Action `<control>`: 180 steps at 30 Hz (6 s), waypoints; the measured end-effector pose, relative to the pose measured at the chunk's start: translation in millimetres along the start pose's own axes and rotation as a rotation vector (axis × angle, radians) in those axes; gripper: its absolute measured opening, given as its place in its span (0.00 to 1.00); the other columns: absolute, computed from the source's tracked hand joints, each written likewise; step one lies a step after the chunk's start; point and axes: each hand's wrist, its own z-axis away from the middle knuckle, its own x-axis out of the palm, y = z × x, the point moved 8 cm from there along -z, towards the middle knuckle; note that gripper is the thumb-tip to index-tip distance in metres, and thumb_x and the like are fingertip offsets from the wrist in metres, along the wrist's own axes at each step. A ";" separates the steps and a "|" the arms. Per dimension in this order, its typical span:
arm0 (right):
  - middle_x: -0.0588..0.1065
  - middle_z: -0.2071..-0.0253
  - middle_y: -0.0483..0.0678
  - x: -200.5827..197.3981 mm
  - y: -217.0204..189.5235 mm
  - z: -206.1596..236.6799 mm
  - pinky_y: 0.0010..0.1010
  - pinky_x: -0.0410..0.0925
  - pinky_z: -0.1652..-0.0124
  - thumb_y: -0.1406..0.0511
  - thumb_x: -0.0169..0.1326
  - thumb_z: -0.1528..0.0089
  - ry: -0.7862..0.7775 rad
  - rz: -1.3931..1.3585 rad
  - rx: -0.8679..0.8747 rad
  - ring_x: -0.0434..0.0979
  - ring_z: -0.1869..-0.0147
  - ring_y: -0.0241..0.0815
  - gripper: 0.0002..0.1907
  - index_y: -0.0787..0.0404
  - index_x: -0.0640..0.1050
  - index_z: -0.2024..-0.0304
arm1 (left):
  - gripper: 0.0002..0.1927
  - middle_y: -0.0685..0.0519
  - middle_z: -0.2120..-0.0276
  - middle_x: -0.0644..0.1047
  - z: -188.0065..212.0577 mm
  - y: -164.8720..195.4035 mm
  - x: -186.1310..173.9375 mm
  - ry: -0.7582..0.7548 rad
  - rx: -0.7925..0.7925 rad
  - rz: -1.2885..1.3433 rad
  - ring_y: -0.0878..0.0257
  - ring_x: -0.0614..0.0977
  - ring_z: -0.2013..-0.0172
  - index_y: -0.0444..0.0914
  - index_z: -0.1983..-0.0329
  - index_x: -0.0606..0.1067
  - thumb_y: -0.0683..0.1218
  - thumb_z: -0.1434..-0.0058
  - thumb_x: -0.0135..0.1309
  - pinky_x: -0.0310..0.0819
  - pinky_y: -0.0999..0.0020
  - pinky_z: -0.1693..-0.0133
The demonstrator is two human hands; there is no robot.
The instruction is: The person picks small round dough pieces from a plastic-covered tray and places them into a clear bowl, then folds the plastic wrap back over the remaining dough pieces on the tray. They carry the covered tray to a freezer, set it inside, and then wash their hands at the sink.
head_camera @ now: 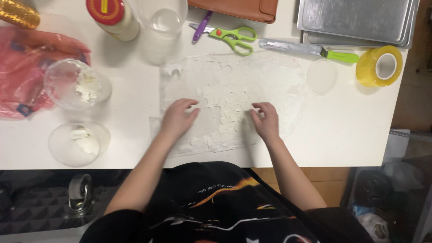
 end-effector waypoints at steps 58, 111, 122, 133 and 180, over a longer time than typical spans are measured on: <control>0.76 0.46 0.48 56.9 -45.1 135.4 0.46 0.64 0.35 0.68 0.63 0.44 -0.103 0.178 -0.705 0.71 0.37 0.51 0.20 0.60 0.78 0.48 | 0.12 0.52 0.48 0.76 92.4 46.5 124.3 -0.191 0.668 -0.446 0.55 0.76 0.48 0.38 0.55 0.77 0.45 0.41 0.58 0.68 0.59 0.46; 0.75 0.57 0.45 55.1 -53.6 170.5 0.37 0.65 0.48 0.62 0.62 0.41 -0.175 0.357 -0.849 0.73 0.50 0.46 0.16 0.60 0.75 0.53 | 0.19 0.52 0.67 0.75 162.8 32.9 141.6 -0.133 0.620 -0.339 0.55 0.77 0.63 0.35 0.51 0.74 0.40 0.48 0.57 0.73 0.60 0.59; 0.78 0.64 0.43 50.6 -38.0 148.6 0.39 0.65 0.48 0.65 0.62 0.44 -0.161 0.275 -0.699 0.75 0.53 0.45 0.11 0.56 0.80 0.58 | 0.20 0.52 0.65 0.77 164.7 41.9 137.4 -0.068 0.601 -0.338 0.55 0.78 0.63 0.36 0.48 0.74 0.41 0.45 0.59 0.73 0.61 0.59; 0.80 0.62 0.45 30.4 49.3 122.1 0.27 0.70 0.60 0.66 0.60 0.38 -0.042 -0.358 0.123 0.77 0.61 0.34 0.10 0.63 0.79 0.55 | 0.16 0.51 0.70 0.76 151.3 30.5 138.0 -0.069 0.521 -0.203 0.53 0.79 0.65 0.37 0.51 0.76 0.40 0.44 0.58 0.74 0.58 0.61; 0.82 0.57 0.49 60.5 -74.6 129.4 0.27 0.72 0.55 0.70 0.53 0.34 0.267 -0.590 0.370 0.81 0.56 0.37 0.10 0.67 0.80 0.52 | 0.10 0.48 0.49 0.79 28.9 -116.6 -270.3 0.170 0.321 -0.298 0.49 0.78 0.43 0.38 0.50 0.80 0.38 0.35 0.61 0.69 0.54 0.36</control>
